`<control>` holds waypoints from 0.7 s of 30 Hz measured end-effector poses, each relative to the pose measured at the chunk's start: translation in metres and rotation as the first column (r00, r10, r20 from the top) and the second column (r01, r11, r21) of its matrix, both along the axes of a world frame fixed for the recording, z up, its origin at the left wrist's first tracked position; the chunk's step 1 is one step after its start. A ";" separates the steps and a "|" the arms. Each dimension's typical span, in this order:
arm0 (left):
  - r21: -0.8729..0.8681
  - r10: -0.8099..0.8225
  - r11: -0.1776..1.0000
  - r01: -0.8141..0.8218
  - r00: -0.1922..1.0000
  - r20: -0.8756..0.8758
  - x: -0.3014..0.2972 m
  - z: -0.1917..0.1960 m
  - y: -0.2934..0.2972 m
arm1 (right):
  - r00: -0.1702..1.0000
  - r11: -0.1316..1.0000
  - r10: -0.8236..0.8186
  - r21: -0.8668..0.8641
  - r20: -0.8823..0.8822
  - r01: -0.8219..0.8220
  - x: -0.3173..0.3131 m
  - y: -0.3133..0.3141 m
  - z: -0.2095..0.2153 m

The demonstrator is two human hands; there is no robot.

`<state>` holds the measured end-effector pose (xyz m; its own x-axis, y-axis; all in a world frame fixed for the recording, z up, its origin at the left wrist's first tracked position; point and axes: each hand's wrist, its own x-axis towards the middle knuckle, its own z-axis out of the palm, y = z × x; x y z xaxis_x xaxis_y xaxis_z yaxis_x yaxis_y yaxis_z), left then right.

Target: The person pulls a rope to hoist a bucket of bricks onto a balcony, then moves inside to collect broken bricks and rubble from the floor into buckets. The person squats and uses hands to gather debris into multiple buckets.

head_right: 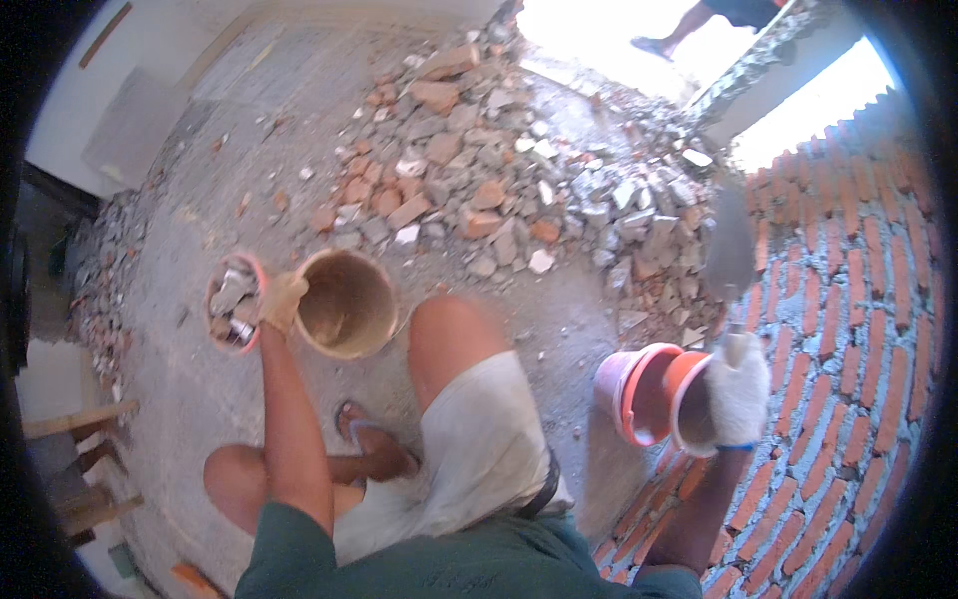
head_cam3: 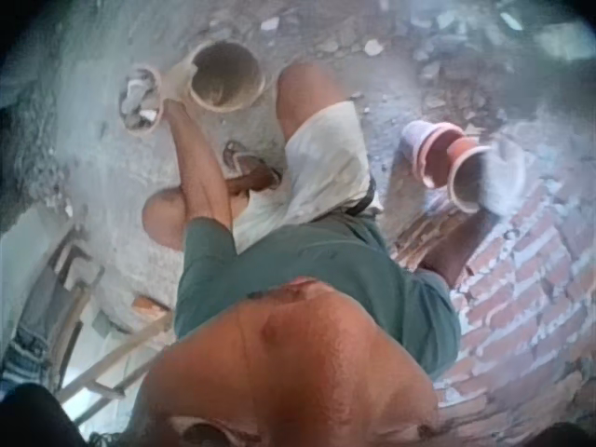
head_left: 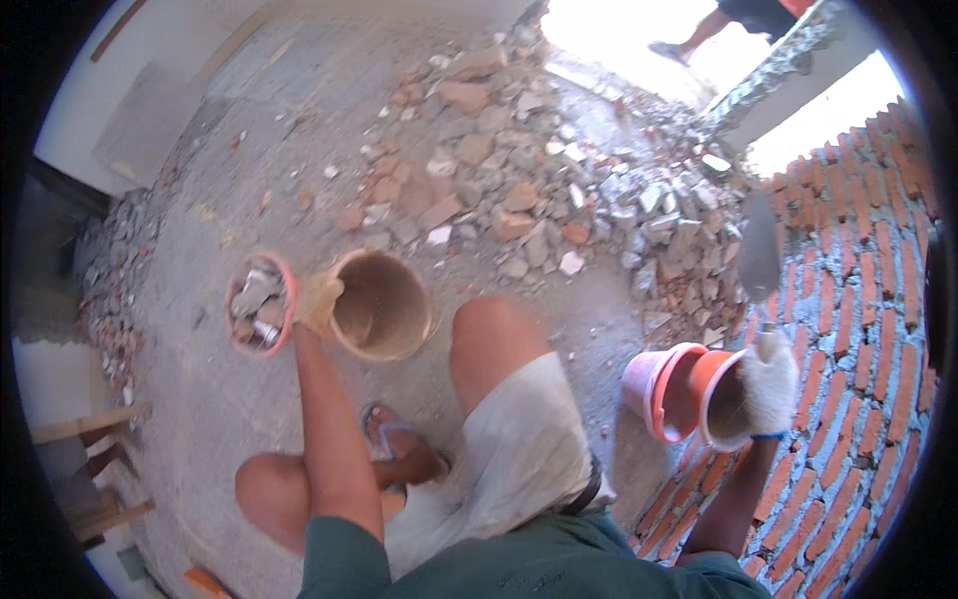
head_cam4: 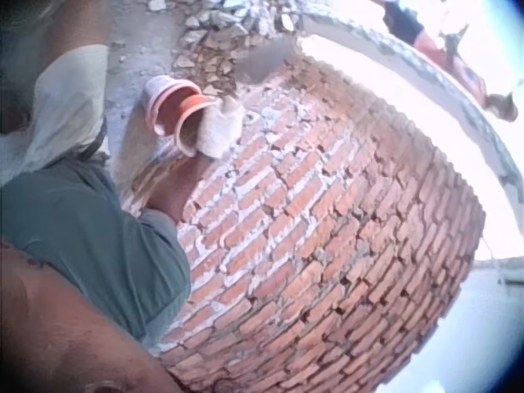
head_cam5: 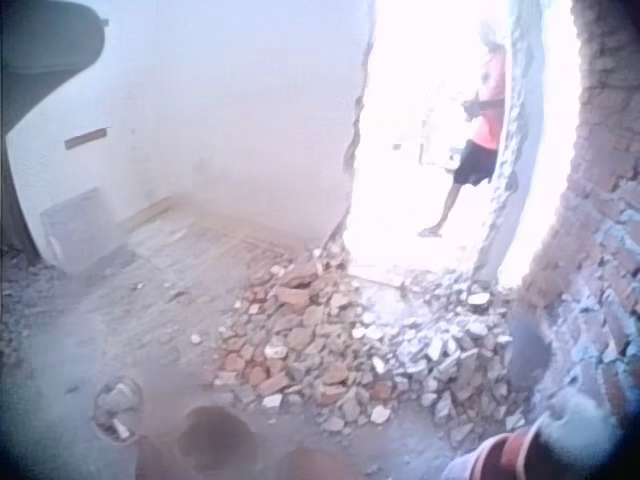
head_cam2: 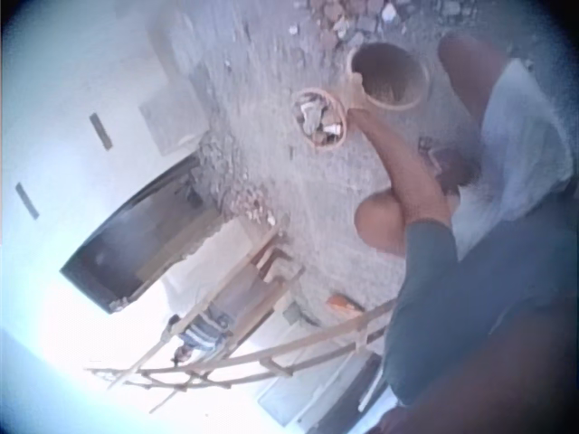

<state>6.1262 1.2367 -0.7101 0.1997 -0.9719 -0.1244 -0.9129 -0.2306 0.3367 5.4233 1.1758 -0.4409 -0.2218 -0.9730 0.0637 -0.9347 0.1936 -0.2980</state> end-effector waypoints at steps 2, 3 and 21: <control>-0.008 0.307 0.947 -0.321 0.913 -0.269 -0.030 0.000 -0.007 | 0.997 0.998 0.059 0.003 -0.057 -0.059 0.001 -0.017 -0.021; -0.005 0.384 0.919 -0.395 0.897 -0.219 -0.035 0.006 -0.016 | 0.996 0.991 0.086 -0.099 -0.038 -0.089 0.013 -0.020 -0.031; 0.111 0.342 0.125 -0.986 -0.062 -0.938 -0.137 -0.075 0.044 | 0.842 0.945 -0.198 0.326 0.502 0.027 0.133 -0.011 -0.337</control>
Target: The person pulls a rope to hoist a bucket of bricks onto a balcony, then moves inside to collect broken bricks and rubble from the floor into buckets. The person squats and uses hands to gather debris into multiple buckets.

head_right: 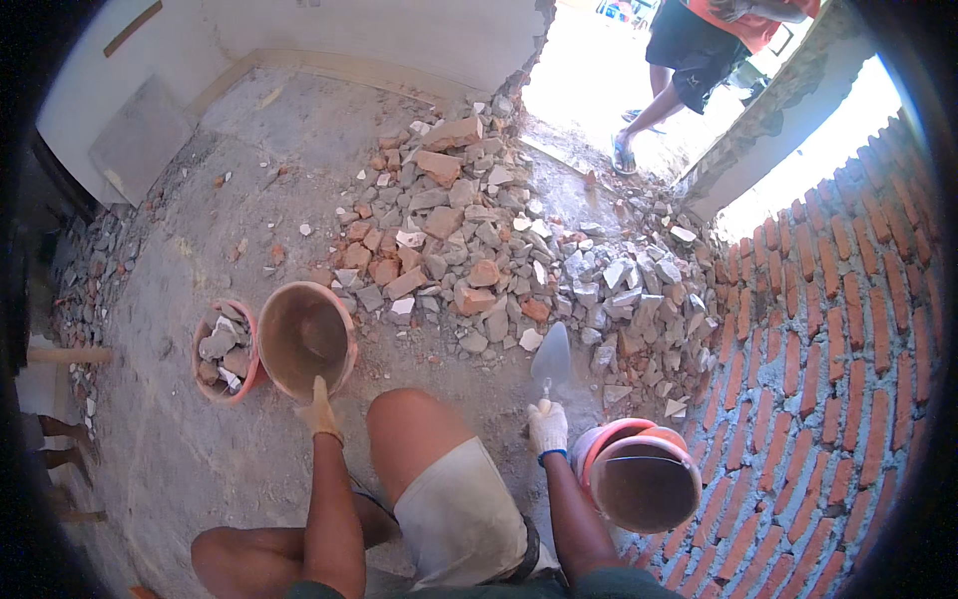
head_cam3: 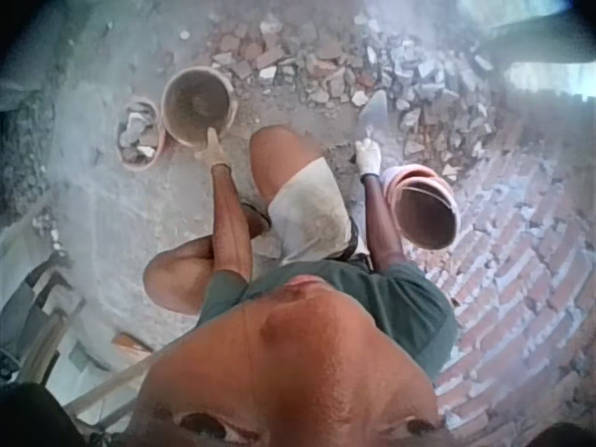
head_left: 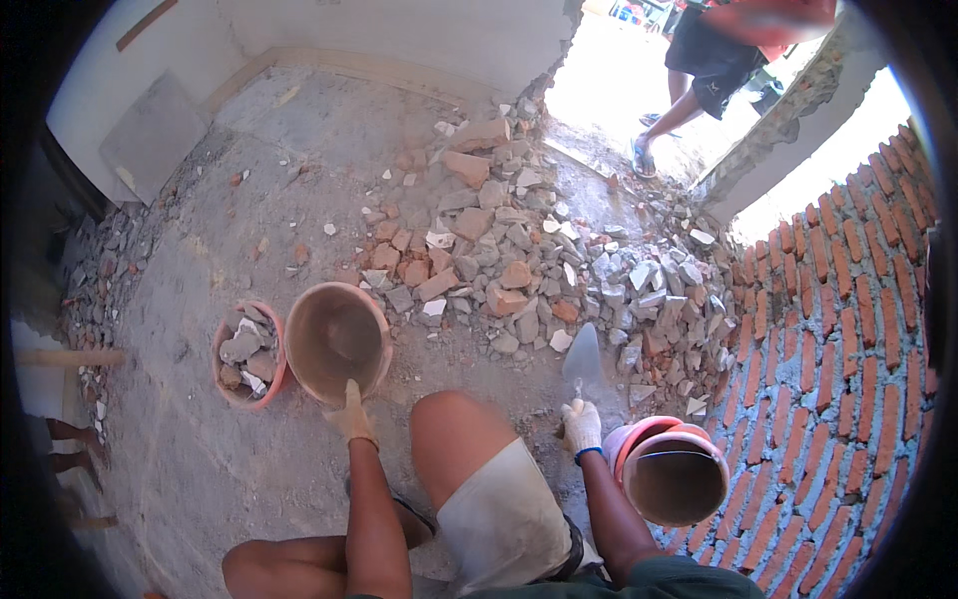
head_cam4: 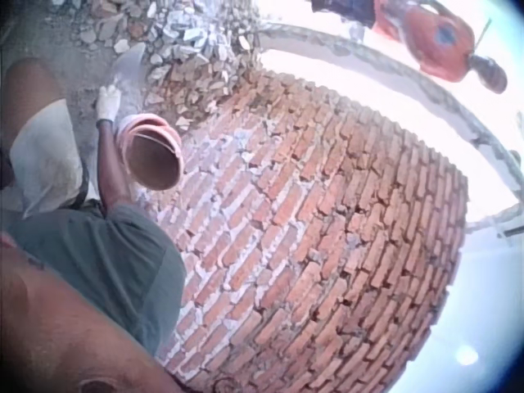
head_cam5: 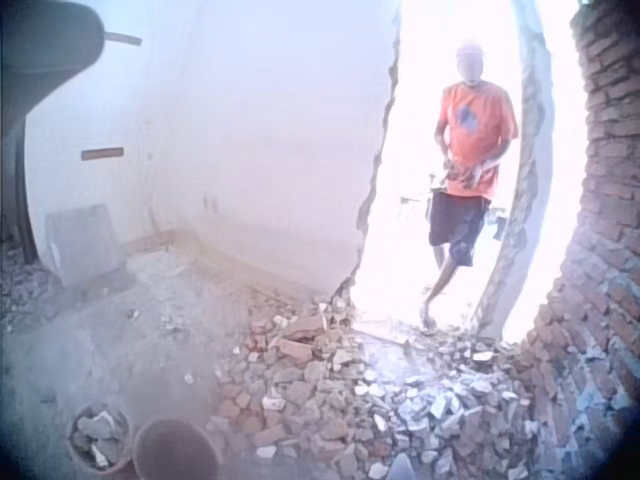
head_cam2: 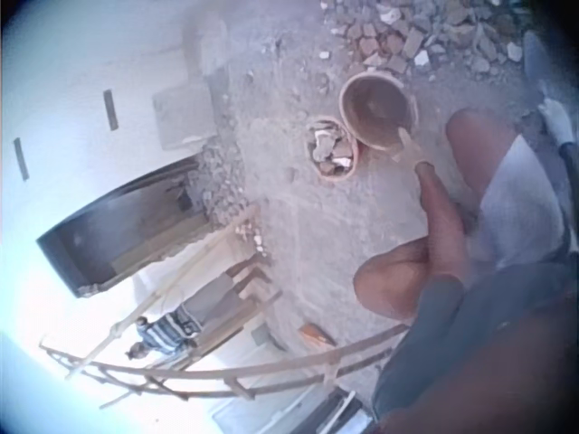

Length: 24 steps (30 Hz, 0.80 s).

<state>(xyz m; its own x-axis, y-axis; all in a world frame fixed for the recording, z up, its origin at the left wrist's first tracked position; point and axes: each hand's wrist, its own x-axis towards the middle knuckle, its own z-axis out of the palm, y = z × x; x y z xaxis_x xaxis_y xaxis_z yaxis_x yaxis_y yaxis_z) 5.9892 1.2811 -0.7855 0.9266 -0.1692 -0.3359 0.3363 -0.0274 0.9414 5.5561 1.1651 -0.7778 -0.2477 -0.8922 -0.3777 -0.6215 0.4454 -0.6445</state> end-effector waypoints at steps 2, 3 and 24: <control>-0.197 -0.027 0.980 -0.018 0.974 -0.224 -0.009 -0.007 0.001 | 0.992 1.000 0.011 -0.017 -0.125 -0.013 -0.025 0.006 -0.016; -0.122 0.017 0.991 -0.052 0.961 -0.276 -0.006 -0.005 -0.003 | 0.996 0.999 -0.047 -0.022 -0.081 0.045 -0.034 0.004 -0.019; 0.752 -0.748 0.539 0.379 0.626 0.221 0.047 0.093 -0.101 | 0.926 0.938 0.332 0.169 -0.180 -0.304 -0.051 -0.042 -0.038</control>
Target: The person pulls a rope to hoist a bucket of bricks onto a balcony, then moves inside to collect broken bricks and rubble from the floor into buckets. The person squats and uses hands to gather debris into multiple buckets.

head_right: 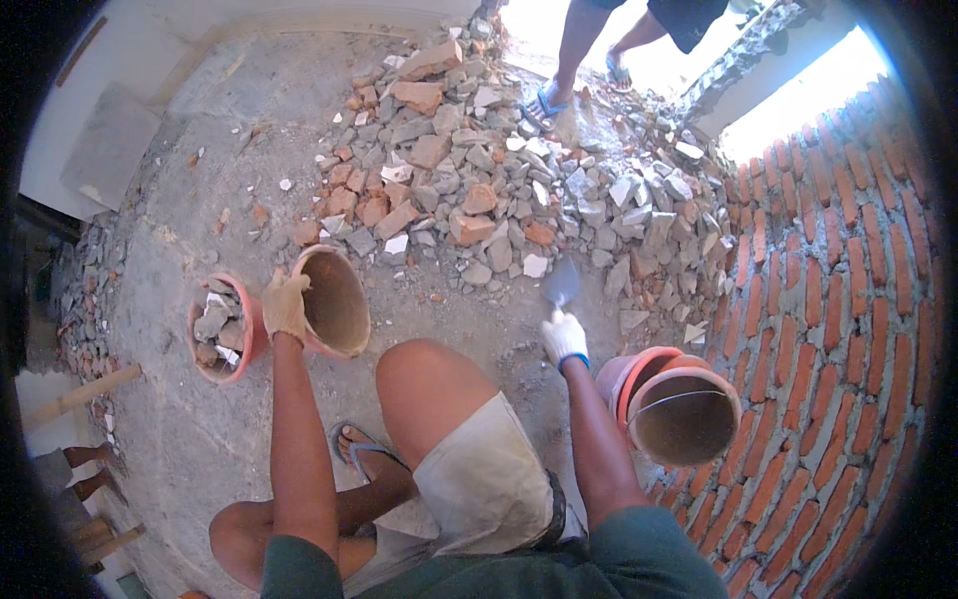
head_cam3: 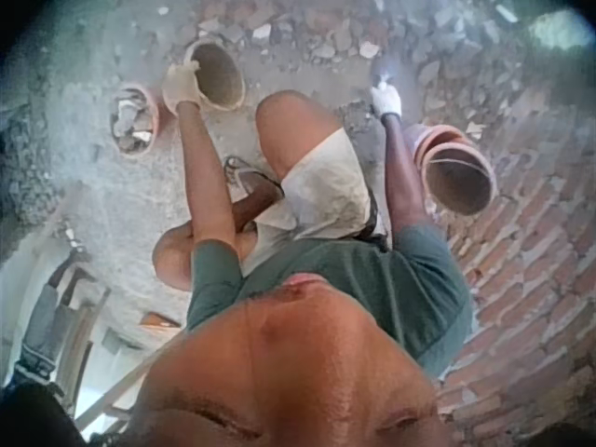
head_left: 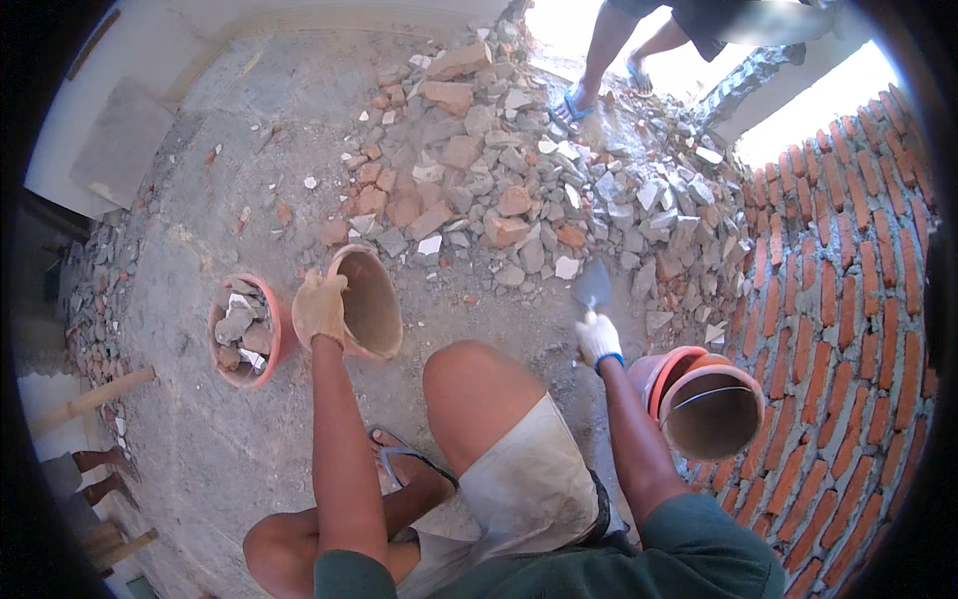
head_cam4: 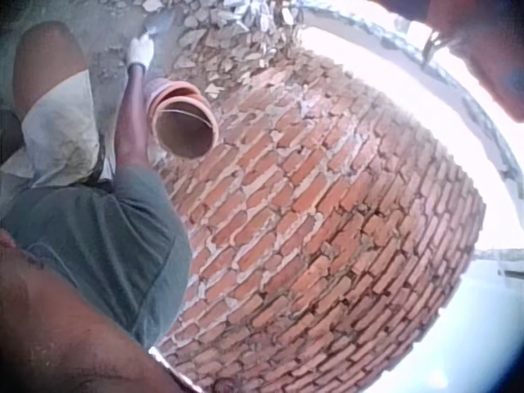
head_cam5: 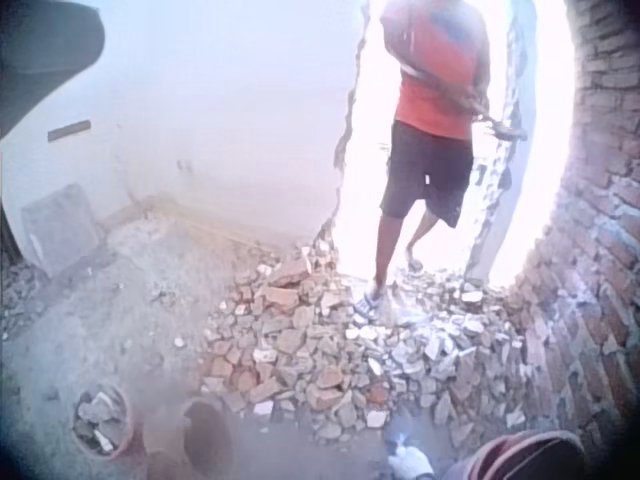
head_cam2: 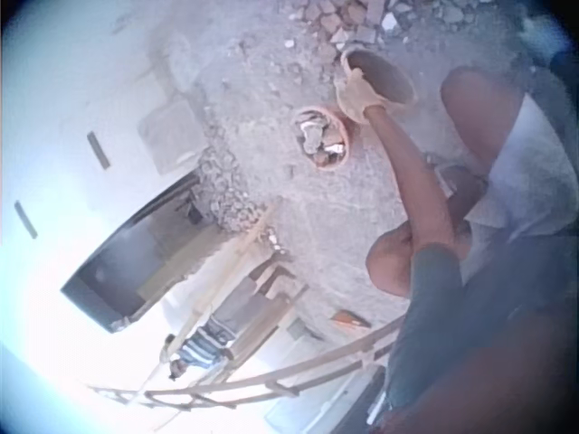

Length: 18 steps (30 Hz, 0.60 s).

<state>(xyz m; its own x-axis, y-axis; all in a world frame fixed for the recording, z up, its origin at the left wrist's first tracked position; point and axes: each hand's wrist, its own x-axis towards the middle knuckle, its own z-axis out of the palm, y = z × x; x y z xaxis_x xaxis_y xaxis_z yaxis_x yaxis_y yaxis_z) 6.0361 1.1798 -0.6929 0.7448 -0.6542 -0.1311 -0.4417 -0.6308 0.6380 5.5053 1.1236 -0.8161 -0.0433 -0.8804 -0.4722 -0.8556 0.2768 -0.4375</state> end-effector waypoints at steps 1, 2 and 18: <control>0.033 0.029 0.999 -0.030 0.999 0.041 0.003 0.004 -0.001 | 0.999 0.999 -0.038 0.008 0.009 0.038 0.028 0.000 0.003; 0.060 0.058 0.996 -0.063 0.995 0.084 0.008 0.007 -0.003 | 0.997 0.997 -0.078 0.016 0.014 0.078 0.054 0.001 0.009; 0.436 -0.408 0.879 0.192 0.776 0.481 0.033 -0.033 -0.046 | 0.975 0.958 0.219 -0.182 -0.032 -0.221 0.189 0.026 0.055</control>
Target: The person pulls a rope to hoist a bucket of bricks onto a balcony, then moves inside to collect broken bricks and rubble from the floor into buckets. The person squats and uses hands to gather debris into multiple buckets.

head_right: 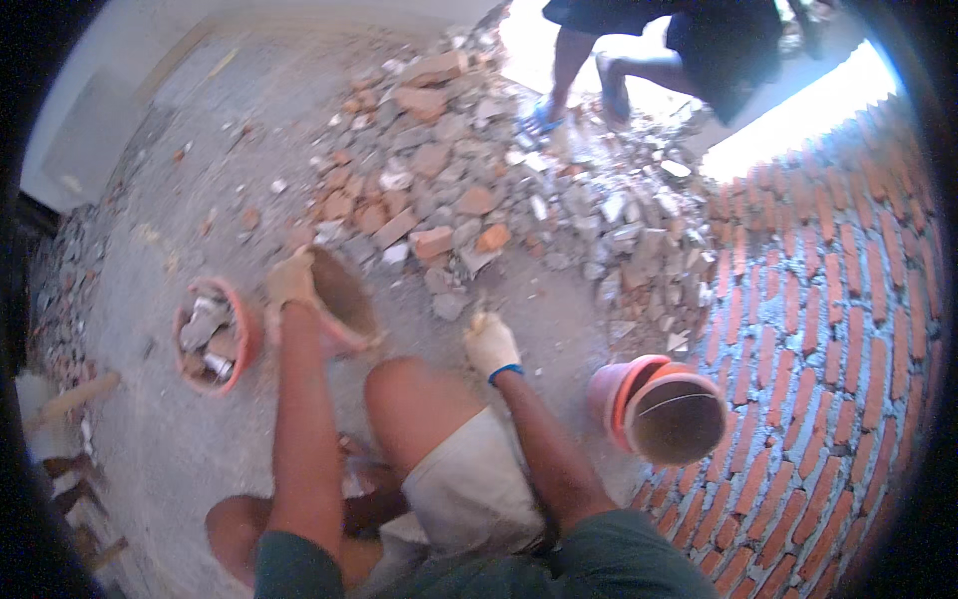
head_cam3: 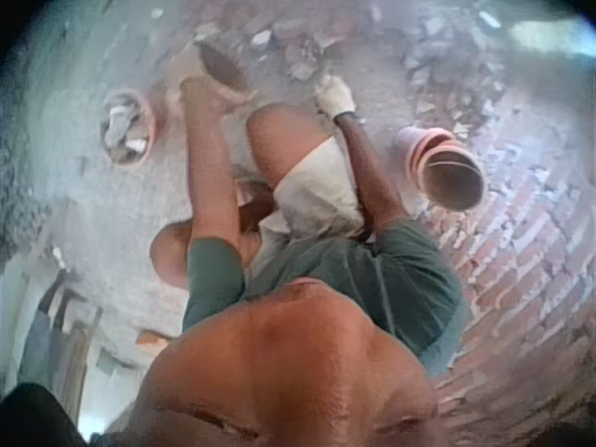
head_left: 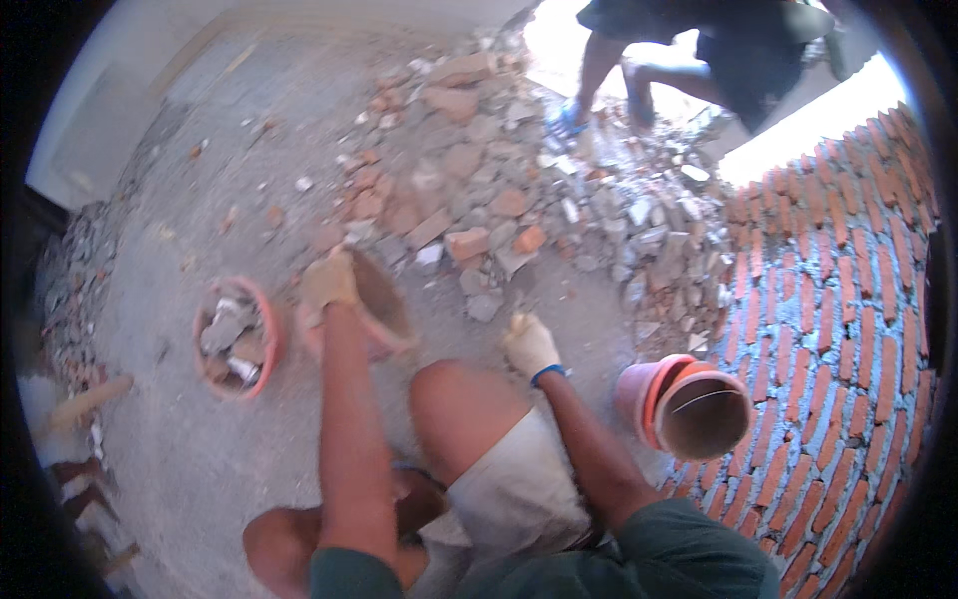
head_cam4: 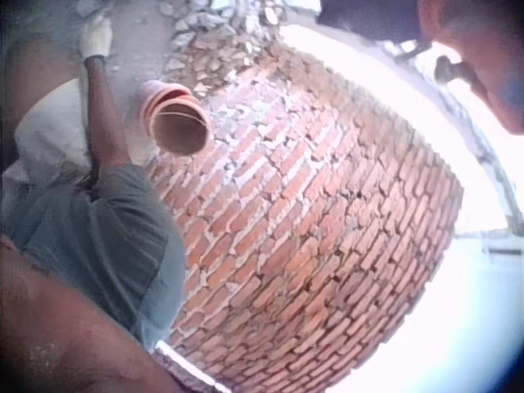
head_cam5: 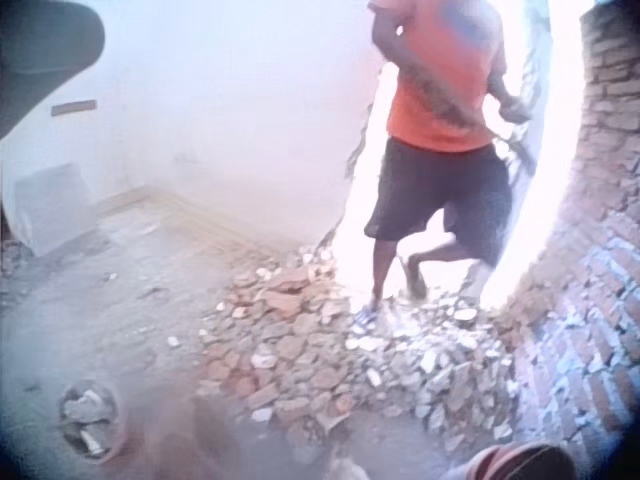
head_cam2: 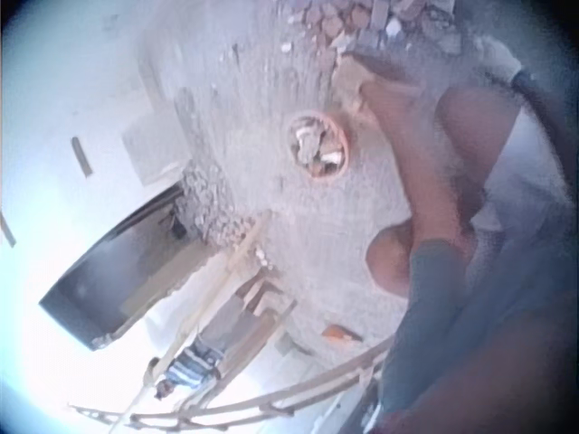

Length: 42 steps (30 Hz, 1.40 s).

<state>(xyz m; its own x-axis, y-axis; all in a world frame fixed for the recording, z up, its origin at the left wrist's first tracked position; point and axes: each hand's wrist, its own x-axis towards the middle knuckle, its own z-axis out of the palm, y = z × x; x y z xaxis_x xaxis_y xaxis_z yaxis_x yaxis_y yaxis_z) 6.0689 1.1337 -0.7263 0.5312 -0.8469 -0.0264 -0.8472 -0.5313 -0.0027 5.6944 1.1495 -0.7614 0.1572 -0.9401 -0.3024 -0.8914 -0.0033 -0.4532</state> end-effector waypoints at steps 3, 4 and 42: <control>-0.022 0.118 0.992 -0.122 0.986 -0.118 0.003 -0.006 -0.018 | 0.982 0.983 0.184 -0.001 -0.044 -0.184 0.038 0.009 0.039; -0.056 0.169 0.980 -0.190 0.950 -0.264 -0.028 0.010 -0.024 | 0.983 0.985 0.172 0.016 -0.062 -0.171 0.031 0.011 0.051; -0.371 -0.171 0.927 -0.045 0.832 -0.528 -0.004 0.005 -0.028 | 0.913 0.913 -0.401 0.047 -0.073 0.404 -0.020 0.068 -0.015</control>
